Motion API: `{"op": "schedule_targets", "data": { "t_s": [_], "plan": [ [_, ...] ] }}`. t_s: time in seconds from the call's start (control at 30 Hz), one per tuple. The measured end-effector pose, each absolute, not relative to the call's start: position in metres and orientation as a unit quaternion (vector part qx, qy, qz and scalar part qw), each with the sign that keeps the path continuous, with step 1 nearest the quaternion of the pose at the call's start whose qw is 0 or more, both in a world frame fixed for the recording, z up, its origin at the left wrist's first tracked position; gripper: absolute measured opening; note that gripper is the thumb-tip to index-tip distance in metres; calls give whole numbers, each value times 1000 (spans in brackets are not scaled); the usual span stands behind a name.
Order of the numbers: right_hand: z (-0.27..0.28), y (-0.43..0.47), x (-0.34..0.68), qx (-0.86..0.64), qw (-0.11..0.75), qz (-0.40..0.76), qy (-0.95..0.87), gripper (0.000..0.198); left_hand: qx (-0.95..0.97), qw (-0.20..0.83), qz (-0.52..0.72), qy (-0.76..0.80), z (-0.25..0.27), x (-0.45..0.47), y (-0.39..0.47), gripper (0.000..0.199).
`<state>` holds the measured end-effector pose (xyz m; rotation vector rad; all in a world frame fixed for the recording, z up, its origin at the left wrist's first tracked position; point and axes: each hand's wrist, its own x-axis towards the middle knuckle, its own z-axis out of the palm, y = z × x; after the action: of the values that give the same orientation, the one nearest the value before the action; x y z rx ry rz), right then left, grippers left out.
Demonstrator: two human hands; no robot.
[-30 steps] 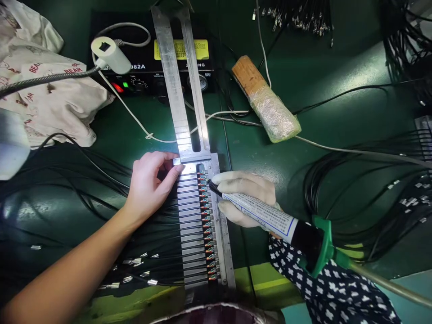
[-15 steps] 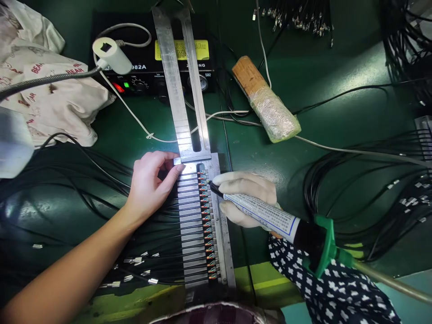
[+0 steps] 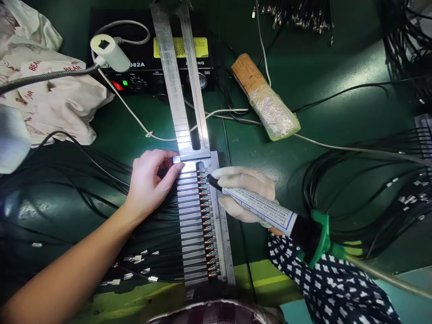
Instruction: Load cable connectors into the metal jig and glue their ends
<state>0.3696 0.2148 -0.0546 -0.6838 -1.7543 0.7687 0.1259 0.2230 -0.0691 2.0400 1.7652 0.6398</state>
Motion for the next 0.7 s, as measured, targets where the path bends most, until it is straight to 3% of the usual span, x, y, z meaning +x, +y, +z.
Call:
{"op": "schedule_targets", "data": {
  "t_s": [0.7],
  "plan": [
    [-51, 205, 370, -301, 514, 326, -734, 36, 724, 181, 225, 626, -67, 126, 223, 17]
  ]
}}
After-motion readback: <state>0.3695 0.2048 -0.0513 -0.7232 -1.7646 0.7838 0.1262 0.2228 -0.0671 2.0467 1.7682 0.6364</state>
